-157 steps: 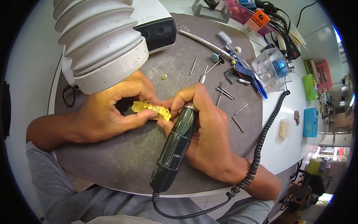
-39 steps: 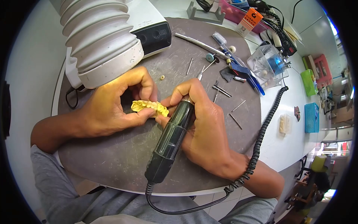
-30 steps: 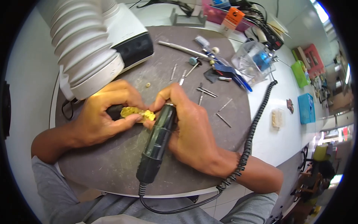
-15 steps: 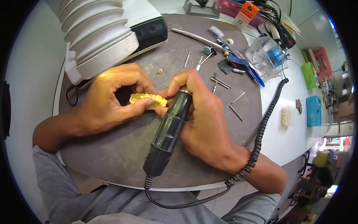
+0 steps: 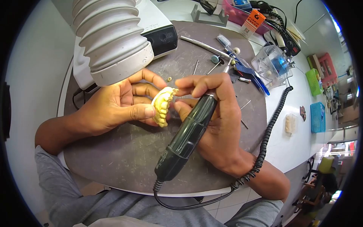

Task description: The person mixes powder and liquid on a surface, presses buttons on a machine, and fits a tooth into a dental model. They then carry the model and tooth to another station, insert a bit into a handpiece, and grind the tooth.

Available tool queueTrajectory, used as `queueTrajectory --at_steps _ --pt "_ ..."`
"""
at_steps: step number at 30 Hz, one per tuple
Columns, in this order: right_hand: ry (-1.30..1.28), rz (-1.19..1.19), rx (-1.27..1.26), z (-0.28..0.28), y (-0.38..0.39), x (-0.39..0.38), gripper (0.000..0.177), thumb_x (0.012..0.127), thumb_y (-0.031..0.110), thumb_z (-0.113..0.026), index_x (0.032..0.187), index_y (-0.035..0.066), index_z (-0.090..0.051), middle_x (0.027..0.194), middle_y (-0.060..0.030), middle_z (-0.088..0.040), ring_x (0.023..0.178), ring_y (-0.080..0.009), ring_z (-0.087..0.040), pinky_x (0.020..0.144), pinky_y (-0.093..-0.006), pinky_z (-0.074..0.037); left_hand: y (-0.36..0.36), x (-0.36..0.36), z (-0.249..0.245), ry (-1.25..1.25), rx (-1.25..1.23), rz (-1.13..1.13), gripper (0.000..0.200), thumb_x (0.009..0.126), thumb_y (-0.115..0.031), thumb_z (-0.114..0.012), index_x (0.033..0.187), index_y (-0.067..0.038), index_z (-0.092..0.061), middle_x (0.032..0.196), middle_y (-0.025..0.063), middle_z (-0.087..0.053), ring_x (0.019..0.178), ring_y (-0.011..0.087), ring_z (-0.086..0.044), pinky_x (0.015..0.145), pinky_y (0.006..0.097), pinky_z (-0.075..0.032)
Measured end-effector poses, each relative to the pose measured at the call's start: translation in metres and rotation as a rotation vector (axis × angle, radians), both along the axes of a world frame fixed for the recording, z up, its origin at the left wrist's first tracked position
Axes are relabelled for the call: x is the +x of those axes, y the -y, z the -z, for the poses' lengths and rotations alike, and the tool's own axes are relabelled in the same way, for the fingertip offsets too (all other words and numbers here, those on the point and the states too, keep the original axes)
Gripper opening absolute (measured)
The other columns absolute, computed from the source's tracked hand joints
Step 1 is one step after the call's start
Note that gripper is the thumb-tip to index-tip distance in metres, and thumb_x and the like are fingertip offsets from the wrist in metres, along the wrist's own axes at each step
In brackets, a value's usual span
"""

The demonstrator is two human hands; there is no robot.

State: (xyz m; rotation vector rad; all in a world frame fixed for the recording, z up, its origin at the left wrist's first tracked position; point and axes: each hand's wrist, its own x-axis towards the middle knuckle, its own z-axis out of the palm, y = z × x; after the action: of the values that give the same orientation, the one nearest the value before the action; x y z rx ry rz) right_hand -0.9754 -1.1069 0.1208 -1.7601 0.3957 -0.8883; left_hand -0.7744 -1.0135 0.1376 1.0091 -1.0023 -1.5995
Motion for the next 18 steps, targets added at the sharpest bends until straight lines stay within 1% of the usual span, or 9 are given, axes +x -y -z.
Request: queueTrajectory --at_steps 1,2,3,4,6,9,16,18 --pt "0.014 0.016 0.025 -0.0002 0.0015 -0.0011 0.034 0.088 -0.006 -0.068 0.103 0.006 -0.040 0.102 -0.0142 -0.064 0.092 -0.0139 -0.066 0.079 -0.0256 -0.055 0.0000 0.0000 0.0018 0.001 -0.004 -0.001 0.039 0.095 -0.007 -0.063 0.130 0.003 -0.047 0.116 0.0112 -0.060 0.103 0.0180 -0.065 0.093 0.0329 -0.056" --pt "0.028 0.032 0.051 -0.0003 0.0033 -0.0022 0.033 0.088 -0.004 -0.069 0.102 0.005 -0.041 0.095 -0.0121 -0.066 0.090 -0.0113 -0.065 0.076 -0.0241 -0.054 0.0000 0.0001 0.0038 0.102 -0.053 -0.042 0.042 0.093 -0.005 -0.065 0.130 0.003 -0.047 0.117 0.0108 -0.058 0.105 0.0181 -0.064 0.094 0.0325 -0.055" --pt "0.017 0.006 0.104 -0.0004 0.0055 -0.0037 0.034 0.087 -0.003 -0.070 0.101 0.006 -0.040 0.094 -0.0125 -0.068 0.090 -0.0120 -0.066 0.076 -0.0242 -0.056 0.0001 -0.0001 0.0047 0.202 -0.100 -0.083 0.044 0.091 -0.003 -0.068 0.130 0.003 -0.047 0.118 0.0105 -0.057 0.107 0.0183 -0.063 0.095 0.0321 -0.055" --pt "0.017 0.005 0.102 -0.0026 0.0044 -0.0029 0.034 0.087 -0.003 -0.070 0.101 0.006 -0.040 0.094 -0.0125 -0.068 0.090 -0.0120 -0.066 0.076 -0.0242 -0.056 -0.0002 -0.0002 0.0044 0.201 -0.102 -0.084 0.044 0.091 -0.003 -0.068 0.130 0.003 -0.047 0.118 0.0105 -0.057 0.107 0.0183 -0.063 0.095 0.0321 -0.055" --pt "-0.038 0.018 0.246 -0.0081 0.0001 -0.0007 0.034 0.088 -0.002 -0.071 0.100 0.006 -0.040 0.094 -0.0143 -0.070 0.088 -0.0138 -0.068 0.076 -0.0256 -0.057 -0.0014 -0.0005 0.0036 0.212 -0.105 -0.072 0.046 0.090 -0.001 -0.068 0.131 0.003 -0.047 0.117 0.0099 -0.057 0.111 0.0177 -0.061 0.096 0.0307 -0.053" --pt "-0.037 -0.042 0.293 -0.0047 0.0025 0.0004 0.034 0.088 -0.002 -0.071 0.100 0.006 -0.040 0.097 -0.0164 -0.070 0.086 -0.0154 -0.070 0.076 -0.0264 -0.057 -0.0029 -0.0014 0.0031 0.183 -0.089 -0.073 0.046 0.090 0.000 -0.068 0.131 0.003 -0.048 0.118 0.0096 -0.057 0.110 0.0170 -0.061 0.097 0.0295 -0.052" --pt "-0.040 -0.061 0.271 -0.0032 0.0031 0.0001 0.035 0.087 -0.001 -0.073 0.100 0.005 -0.041 0.095 -0.0153 -0.070 0.085 -0.0161 -0.070 0.074 -0.0265 -0.058 -0.0035 -0.0046 0.0012 0.148 -0.060 -0.084 0.045 0.088 0.002 -0.069 0.129 0.002 -0.049 0.119 0.0101 -0.056 0.111 0.0171 -0.062 0.097 0.0292 -0.053" --pt "-0.053 -0.063 0.241 -0.0037 0.0033 -0.0006 0.035 0.087 -0.001 -0.073 0.100 0.005 -0.041 0.094 -0.0145 -0.070 0.084 -0.0161 -0.071 0.073 -0.0263 -0.058 -0.0032 -0.0050 0.0009 0.223 -0.104 -0.076 0.045 0.088 0.002 -0.070 0.128 0.003 -0.049 0.120 0.0106 -0.056 0.111 0.0174 -0.062 0.097 0.0294 -0.053"
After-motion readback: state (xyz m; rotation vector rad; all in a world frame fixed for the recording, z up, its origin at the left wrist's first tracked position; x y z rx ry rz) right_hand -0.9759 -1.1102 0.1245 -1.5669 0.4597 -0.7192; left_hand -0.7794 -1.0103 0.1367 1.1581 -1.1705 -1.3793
